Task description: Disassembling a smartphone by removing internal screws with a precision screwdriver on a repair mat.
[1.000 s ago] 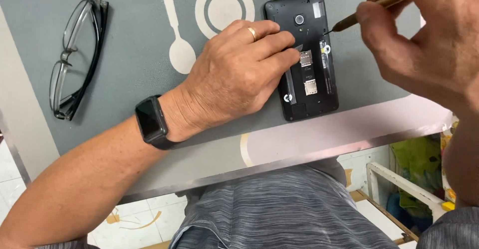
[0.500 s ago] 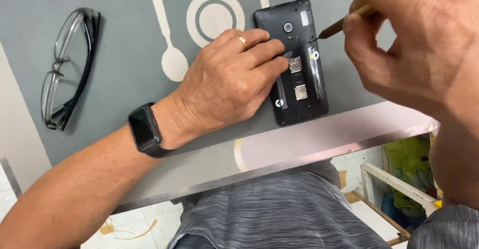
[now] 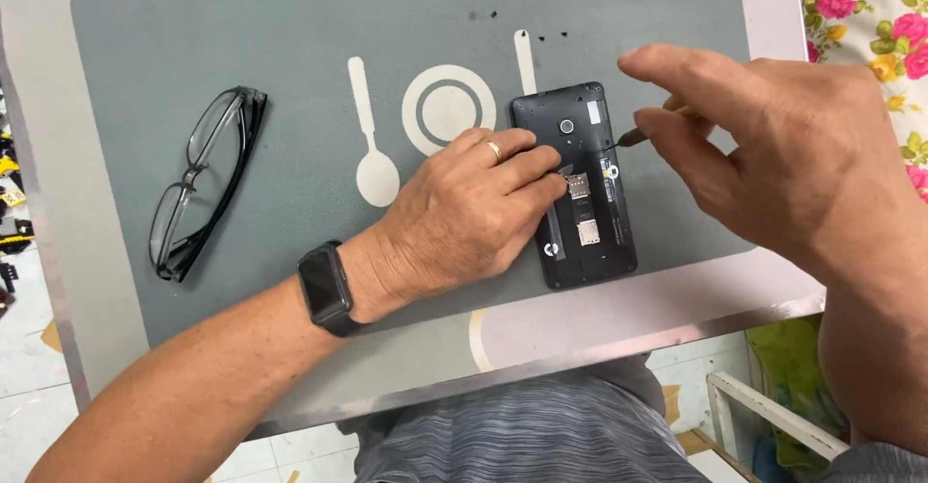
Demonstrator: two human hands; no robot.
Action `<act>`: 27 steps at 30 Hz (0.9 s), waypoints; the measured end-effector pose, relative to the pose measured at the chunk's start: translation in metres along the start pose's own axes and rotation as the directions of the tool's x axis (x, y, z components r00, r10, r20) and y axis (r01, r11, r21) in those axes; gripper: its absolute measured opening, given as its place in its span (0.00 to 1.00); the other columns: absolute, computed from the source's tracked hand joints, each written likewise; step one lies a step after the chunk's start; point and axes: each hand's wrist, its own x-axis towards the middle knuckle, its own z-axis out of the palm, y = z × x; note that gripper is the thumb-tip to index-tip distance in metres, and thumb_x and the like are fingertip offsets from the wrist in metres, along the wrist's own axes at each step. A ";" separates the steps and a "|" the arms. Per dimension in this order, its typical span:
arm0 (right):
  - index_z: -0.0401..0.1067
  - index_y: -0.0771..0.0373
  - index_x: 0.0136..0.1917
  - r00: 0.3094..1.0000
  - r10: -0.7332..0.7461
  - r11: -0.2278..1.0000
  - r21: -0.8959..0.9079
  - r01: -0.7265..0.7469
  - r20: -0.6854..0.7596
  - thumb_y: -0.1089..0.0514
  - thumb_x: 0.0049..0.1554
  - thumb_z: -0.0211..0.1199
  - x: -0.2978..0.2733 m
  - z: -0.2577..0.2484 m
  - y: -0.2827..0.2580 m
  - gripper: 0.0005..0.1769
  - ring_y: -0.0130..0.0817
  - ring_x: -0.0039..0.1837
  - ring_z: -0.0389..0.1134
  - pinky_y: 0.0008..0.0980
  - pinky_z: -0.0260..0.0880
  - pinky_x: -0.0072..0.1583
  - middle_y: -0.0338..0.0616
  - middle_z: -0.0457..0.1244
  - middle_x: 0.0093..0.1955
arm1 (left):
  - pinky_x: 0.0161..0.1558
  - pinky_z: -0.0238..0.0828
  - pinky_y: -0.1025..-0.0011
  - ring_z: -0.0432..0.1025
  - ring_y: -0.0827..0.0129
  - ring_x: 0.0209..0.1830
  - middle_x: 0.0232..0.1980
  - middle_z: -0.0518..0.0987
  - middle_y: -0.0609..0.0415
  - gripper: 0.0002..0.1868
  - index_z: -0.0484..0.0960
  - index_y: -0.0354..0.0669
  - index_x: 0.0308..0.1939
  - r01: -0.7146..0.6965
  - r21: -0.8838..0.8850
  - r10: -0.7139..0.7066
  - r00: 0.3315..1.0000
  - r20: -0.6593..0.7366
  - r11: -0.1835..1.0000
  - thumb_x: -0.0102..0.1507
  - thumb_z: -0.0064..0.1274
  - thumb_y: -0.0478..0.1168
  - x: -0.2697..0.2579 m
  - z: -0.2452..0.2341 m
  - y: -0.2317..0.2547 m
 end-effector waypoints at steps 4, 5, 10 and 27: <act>0.80 0.52 0.77 1.000 0.003 0.998 -0.066 -0.003 0.000 0.58 0.79 0.76 -0.002 0.004 0.003 0.16 0.32 0.38 0.67 0.37 0.66 0.44 0.26 0.66 0.38 | 0.48 0.75 0.57 0.76 0.51 0.55 0.54 0.84 0.49 0.06 0.87 0.37 0.50 0.000 -0.005 0.000 1.000 0.008 1.000 0.70 0.62 0.31 -0.001 0.001 0.000; 0.79 0.52 0.77 1.000 0.005 0.998 -0.068 -0.005 0.004 0.57 0.79 0.75 -0.002 0.004 0.003 0.15 0.34 0.37 0.64 0.38 0.64 0.43 0.27 0.63 0.36 | 0.49 0.75 0.57 0.77 0.51 0.55 0.54 0.84 0.49 0.06 0.87 0.37 0.50 0.002 -0.003 -0.002 1.000 0.010 1.000 0.70 0.61 0.31 0.000 0.001 0.000; 0.78 0.50 0.78 1.000 0.009 0.994 -0.104 -0.008 0.015 0.56 0.78 0.76 0.000 0.001 0.000 0.18 0.33 0.37 0.66 0.38 0.65 0.42 0.24 0.63 0.37 | 0.49 0.75 0.57 0.77 0.50 0.55 0.54 0.85 0.48 0.04 0.87 0.37 0.49 -0.003 0.001 0.003 1.000 0.000 1.000 0.71 0.61 0.32 0.000 0.000 0.000; 0.67 0.66 0.53 0.809 0.587 0.279 0.947 -0.158 -0.038 0.71 0.75 0.73 0.039 0.081 0.050 0.14 0.42 0.45 0.77 0.32 0.86 0.47 0.55 0.71 0.50 | 0.48 0.73 0.60 0.78 0.53 0.55 0.53 0.83 0.50 0.08 0.84 0.38 0.47 0.000 0.004 0.000 1.000 0.024 1.000 0.66 0.64 0.27 0.002 -0.004 0.000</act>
